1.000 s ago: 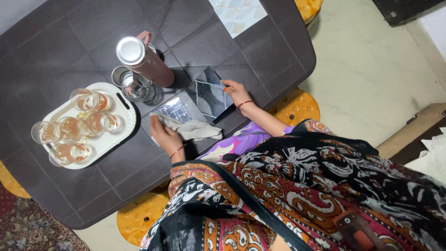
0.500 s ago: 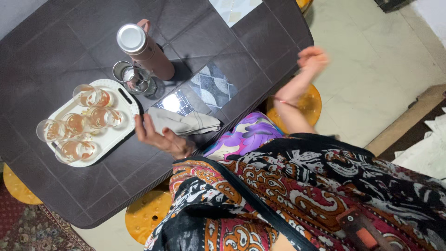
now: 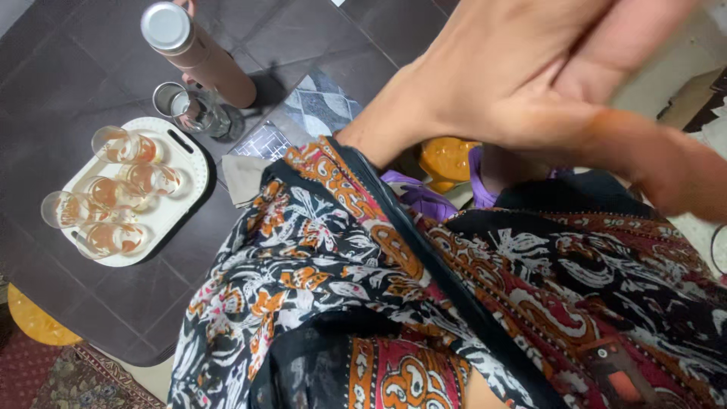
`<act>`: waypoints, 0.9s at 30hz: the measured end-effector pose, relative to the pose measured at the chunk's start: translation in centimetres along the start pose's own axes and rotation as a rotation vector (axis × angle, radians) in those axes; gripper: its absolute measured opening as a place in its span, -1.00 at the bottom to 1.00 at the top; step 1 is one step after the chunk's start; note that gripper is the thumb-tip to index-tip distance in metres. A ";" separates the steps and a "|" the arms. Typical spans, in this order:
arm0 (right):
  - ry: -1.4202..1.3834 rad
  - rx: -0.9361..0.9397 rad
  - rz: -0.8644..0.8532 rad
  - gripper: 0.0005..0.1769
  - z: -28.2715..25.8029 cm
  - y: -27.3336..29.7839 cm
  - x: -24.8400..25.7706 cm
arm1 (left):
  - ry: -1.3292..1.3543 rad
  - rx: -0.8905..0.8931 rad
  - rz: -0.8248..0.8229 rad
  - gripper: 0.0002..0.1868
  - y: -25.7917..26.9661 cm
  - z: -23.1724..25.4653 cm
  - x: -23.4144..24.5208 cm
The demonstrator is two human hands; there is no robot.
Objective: The person wipes a dark tiled tabletop with a cloth, then moves a thermos, metal cups, and a glass to clear the surface. They continue wiping the table and a white tray, then place several small glasses on the table and wipe the tray again.
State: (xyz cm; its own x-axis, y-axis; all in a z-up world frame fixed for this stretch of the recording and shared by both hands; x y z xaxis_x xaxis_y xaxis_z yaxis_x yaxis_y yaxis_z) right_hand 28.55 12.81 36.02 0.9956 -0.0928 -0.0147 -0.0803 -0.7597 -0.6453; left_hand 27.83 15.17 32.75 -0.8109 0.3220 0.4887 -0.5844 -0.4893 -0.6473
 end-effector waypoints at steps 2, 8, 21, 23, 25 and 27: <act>0.039 -0.122 -0.069 0.08 1.7 2.3 0.2 | 0.061 0.013 -0.003 0.01 -0.3 -1.0 0.1; 0.042 -0.286 -0.181 0.20 3.4 7.8 2.0 | 0.306 0.213 0.217 0.11 5.6 1.2 -0.5; -0.155 -0.244 0.368 0.02 2.8 18.3 15.6 | -0.248 0.353 1.030 0.14 19.8 9.6 -2.6; -0.085 -0.085 0.370 -0.04 0.6 14.7 17.6 | -0.445 0.233 1.134 0.14 18.6 11.1 0.6; -0.077 0.027 0.257 -0.06 -1.5 10.2 16.9 | -0.475 0.113 1.083 0.12 14.6 11.4 2.9; -0.088 0.079 0.146 -0.09 -3.1 6.2 14.9 | -0.431 0.017 0.901 0.11 8.2 10.6 4.1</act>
State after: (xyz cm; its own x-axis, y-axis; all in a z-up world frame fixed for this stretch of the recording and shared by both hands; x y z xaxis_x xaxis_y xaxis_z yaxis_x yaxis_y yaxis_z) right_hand 42.73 4.74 34.17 0.9744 -0.1390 -0.1767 -0.2234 -0.6894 -0.6891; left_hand 20.06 3.90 35.66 -0.8689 -0.4949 -0.0074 0.2462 -0.4193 -0.8738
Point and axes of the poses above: each hand's wrist, its own y-axis away from the middle knuckle, its own x-axis out of the back of the hand, z = x × y, the point moved 8 cm from there along -y, towards the middle knuckle, and after that the axes turned 1 degree about -y, right-handed, at the moved point
